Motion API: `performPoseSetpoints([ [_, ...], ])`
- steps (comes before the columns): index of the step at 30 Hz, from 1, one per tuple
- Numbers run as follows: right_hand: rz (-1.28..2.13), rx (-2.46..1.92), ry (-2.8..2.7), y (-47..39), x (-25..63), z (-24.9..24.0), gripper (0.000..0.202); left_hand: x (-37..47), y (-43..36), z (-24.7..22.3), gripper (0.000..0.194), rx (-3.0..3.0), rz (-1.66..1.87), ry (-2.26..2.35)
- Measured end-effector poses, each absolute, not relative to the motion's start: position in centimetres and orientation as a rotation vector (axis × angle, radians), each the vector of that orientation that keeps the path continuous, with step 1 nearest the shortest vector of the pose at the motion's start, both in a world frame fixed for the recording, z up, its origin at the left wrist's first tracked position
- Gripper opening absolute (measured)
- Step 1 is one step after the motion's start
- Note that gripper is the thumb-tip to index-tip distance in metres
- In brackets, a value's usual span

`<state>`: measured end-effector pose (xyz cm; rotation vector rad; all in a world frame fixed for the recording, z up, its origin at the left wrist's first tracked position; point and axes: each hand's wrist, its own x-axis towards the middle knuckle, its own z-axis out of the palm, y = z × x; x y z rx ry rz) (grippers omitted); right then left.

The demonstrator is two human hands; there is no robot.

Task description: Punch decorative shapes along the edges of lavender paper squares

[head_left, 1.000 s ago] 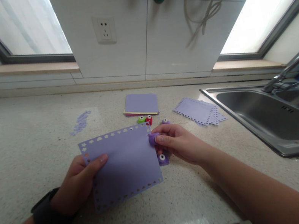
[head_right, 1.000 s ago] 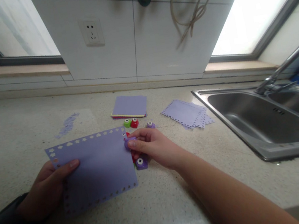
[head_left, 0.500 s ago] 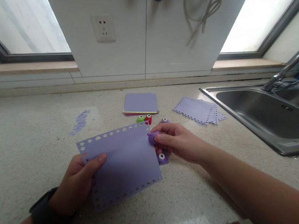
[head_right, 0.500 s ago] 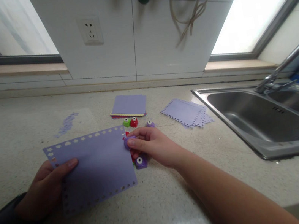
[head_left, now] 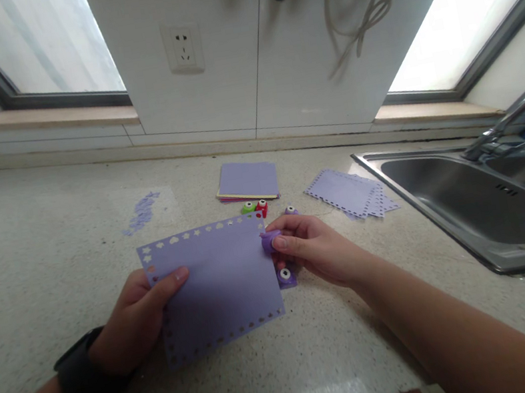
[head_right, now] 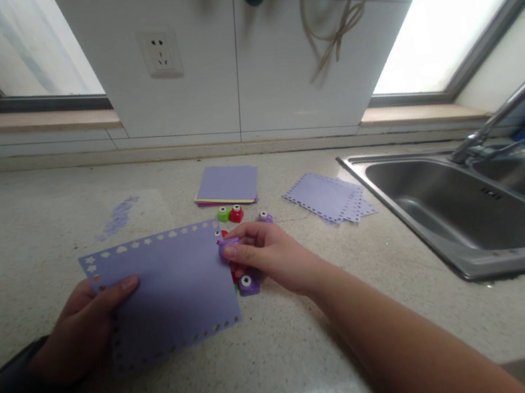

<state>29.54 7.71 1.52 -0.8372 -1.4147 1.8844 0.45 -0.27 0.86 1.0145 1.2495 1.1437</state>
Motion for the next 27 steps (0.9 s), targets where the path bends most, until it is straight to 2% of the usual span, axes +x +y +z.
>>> performPoseSetpoints([
  [27,1.858,-0.832,-1.435,7.80,29.42,1.39,0.034,0.62,-0.26,0.89,0.028,0.995,1.153,1.241],
])
